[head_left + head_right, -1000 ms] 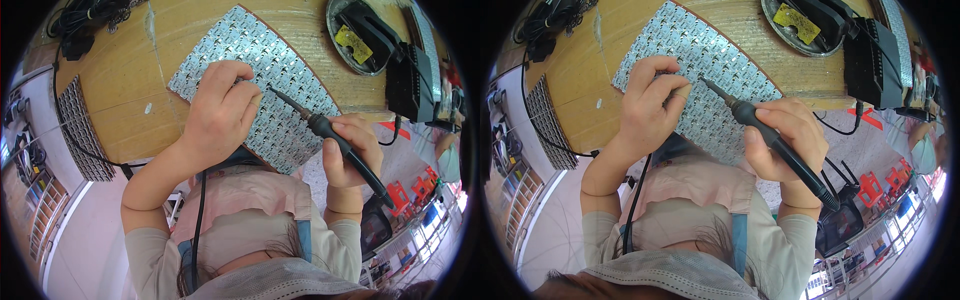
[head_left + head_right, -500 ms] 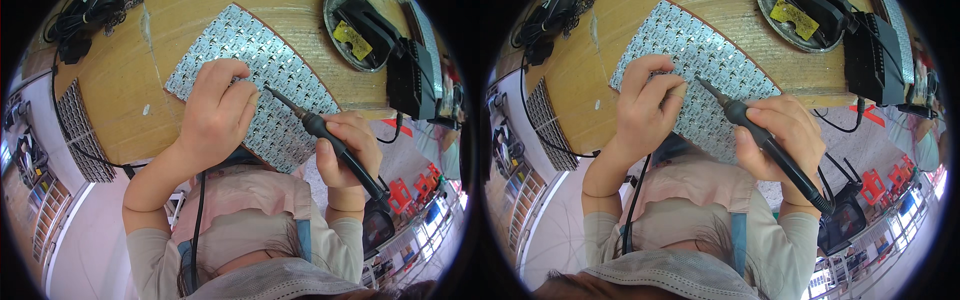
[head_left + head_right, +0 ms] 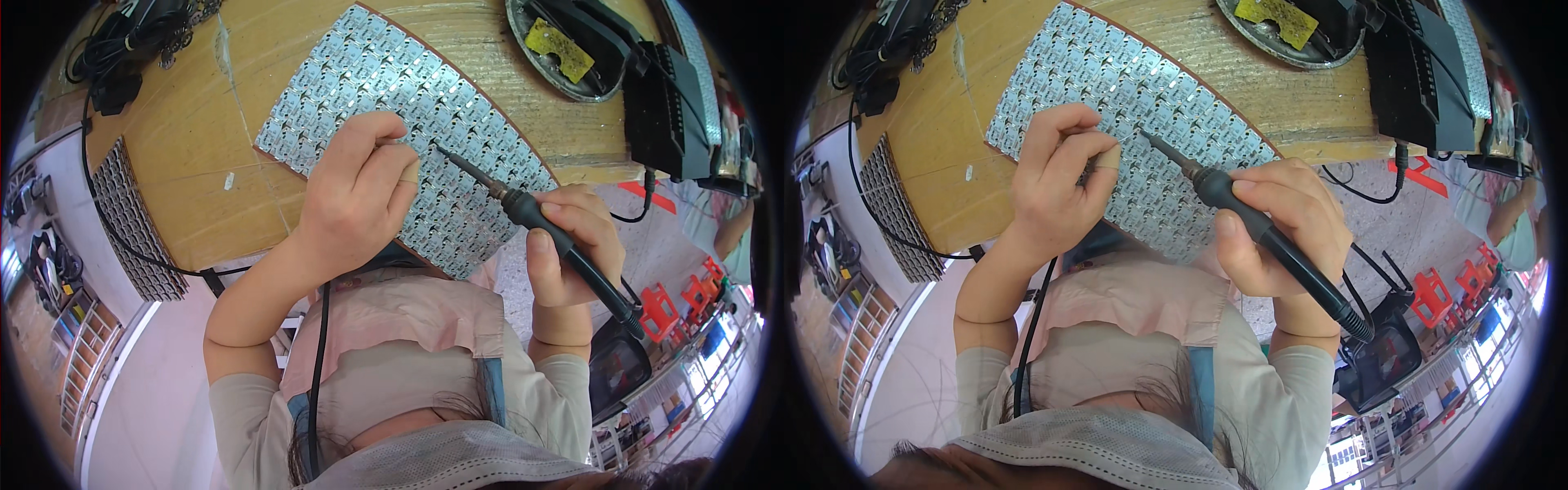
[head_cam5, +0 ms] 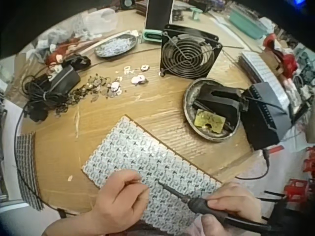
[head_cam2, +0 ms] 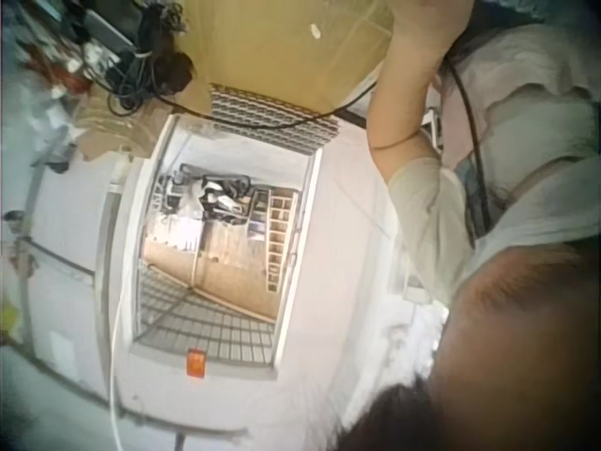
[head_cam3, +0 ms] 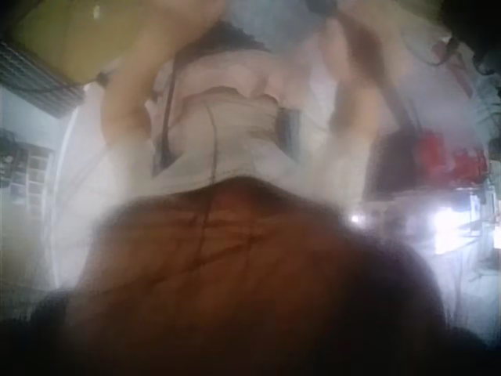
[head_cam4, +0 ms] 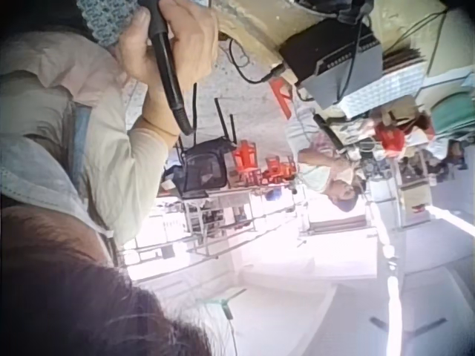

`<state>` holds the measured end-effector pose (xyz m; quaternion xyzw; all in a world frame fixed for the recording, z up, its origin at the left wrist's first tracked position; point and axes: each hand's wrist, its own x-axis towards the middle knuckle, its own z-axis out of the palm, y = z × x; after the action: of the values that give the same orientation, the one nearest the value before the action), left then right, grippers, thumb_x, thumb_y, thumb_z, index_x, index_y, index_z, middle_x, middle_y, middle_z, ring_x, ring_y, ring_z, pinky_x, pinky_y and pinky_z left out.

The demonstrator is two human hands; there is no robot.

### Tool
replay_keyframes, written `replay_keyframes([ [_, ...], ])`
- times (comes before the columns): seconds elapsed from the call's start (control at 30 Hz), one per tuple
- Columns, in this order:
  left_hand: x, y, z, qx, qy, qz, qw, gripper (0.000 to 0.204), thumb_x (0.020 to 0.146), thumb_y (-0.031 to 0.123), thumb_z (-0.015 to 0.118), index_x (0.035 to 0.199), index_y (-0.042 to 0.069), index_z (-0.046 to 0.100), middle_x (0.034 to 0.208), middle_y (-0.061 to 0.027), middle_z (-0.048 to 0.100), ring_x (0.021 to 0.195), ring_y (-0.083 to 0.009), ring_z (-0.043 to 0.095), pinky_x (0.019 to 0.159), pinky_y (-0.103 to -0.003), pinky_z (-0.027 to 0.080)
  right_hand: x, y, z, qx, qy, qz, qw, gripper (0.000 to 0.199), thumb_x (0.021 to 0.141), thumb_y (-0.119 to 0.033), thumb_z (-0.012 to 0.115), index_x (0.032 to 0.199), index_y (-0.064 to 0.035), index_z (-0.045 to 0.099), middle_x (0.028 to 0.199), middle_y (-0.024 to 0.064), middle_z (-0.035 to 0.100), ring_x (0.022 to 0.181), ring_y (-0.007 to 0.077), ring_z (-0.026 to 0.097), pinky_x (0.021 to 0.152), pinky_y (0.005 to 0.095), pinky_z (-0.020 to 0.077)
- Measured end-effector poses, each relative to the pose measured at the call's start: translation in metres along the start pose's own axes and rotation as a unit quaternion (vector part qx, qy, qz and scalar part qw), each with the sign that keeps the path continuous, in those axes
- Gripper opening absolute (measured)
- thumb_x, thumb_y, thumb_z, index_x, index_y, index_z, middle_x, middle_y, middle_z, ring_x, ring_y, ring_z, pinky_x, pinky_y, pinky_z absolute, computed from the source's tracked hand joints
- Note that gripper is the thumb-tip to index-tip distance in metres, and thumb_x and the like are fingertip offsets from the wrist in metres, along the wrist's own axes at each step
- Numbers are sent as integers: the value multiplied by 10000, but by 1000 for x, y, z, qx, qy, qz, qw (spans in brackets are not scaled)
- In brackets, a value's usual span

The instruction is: The person flips over a circuit board on the workbench, picks up a soldering iron, and solders components onto the board using solder wire and the soldering iron.

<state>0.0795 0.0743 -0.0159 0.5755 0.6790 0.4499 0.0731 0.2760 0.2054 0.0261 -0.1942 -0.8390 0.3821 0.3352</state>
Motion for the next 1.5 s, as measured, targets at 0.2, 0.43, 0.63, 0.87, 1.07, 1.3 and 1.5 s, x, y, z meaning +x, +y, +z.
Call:
replay_keyframes([
  [0.2, 0, -2, 0, 5, -11, 1, 1000, 178, 724, -128, 703, 861, -33, 639, 1044, -139, 563, 805, -230, 591, 653, -301, 514, 1, 1, 2, -4, -11, -1, 1000, 235, 753, -68, 758, 938, 3, 631, 802, 174, 686, 683, 274, 682, 632, 333, 547],
  [0.43, 0, -3, 0, 2, -14, -3, 1000, 180, 727, -125, 702, 868, -34, 639, 1043, -140, 566, 804, -230, 593, 655, -302, 514, 2, -7, 6, -9, -23, 15, 1000, 222, 787, -121, 750, 930, -2, 628, 832, 183, 684, 710, 270, 666, 657, 346, 532],
  [0.63, -1, -2, 0, 5, -12, 1, 1000, 180, 730, -118, 708, 875, -31, 644, 1040, -139, 569, 808, -231, 594, 663, -305, 517, -1, -8, 3, -10, -14, 30, 999, 244, 832, -173, 742, 943, 2, 613, 856, 197, 681, 728, 258, 643, 681, 346, 514],
  [0.87, 0, -2, 2, 10, -8, 6, 1000, 178, 730, -115, 711, 873, -29, 648, 1033, -139, 570, 811, -233, 592, 660, -302, 514, 0, -5, 4, 6, -20, 36, 999, 245, 841, -181, 741, 946, -2, 611, 843, 195, 680, 708, 251, 638, 674, 344, 513],
  [1.07, 0, -3, 1, 12, -14, 0, 1000, 182, 729, -120, 709, 875, -29, 651, 1032, -138, 570, 811, -234, 590, 660, -300, 514, 1, -7, 4, -11, -21, 34, 999, 242, 837, -171, 742, 948, 0, 611, 854, 195, 680, 724, 258, 643, 687, 346, 519],
  [1.3, 2, -2, 1, 12, -17, -1, 1000, 186, 724, -121, 709, 875, -29, 652, 1032, -137, 569, 819, -234, 591, 669, -303, 515, 5, -4, 7, 5, -4, 1, 1000, 208, 733, -67, 761, 890, 3, 646, 784, 165, 682, 663, 264, 683, 596, 321, 539],
  [1.5, 0, 1, 0, 4, -5, -1, 1000, 182, 724, -120, 704, 872, -30, 649, 1038, -139, 571, 822, -235, 595, 671, -306, 516, -5, -6, -9, -6, -2, -2, 1000, 218, 762, -88, 746, 919, -1, 622, 792, 165, 678, 652, 269, 670, 589, 340, 534],
])
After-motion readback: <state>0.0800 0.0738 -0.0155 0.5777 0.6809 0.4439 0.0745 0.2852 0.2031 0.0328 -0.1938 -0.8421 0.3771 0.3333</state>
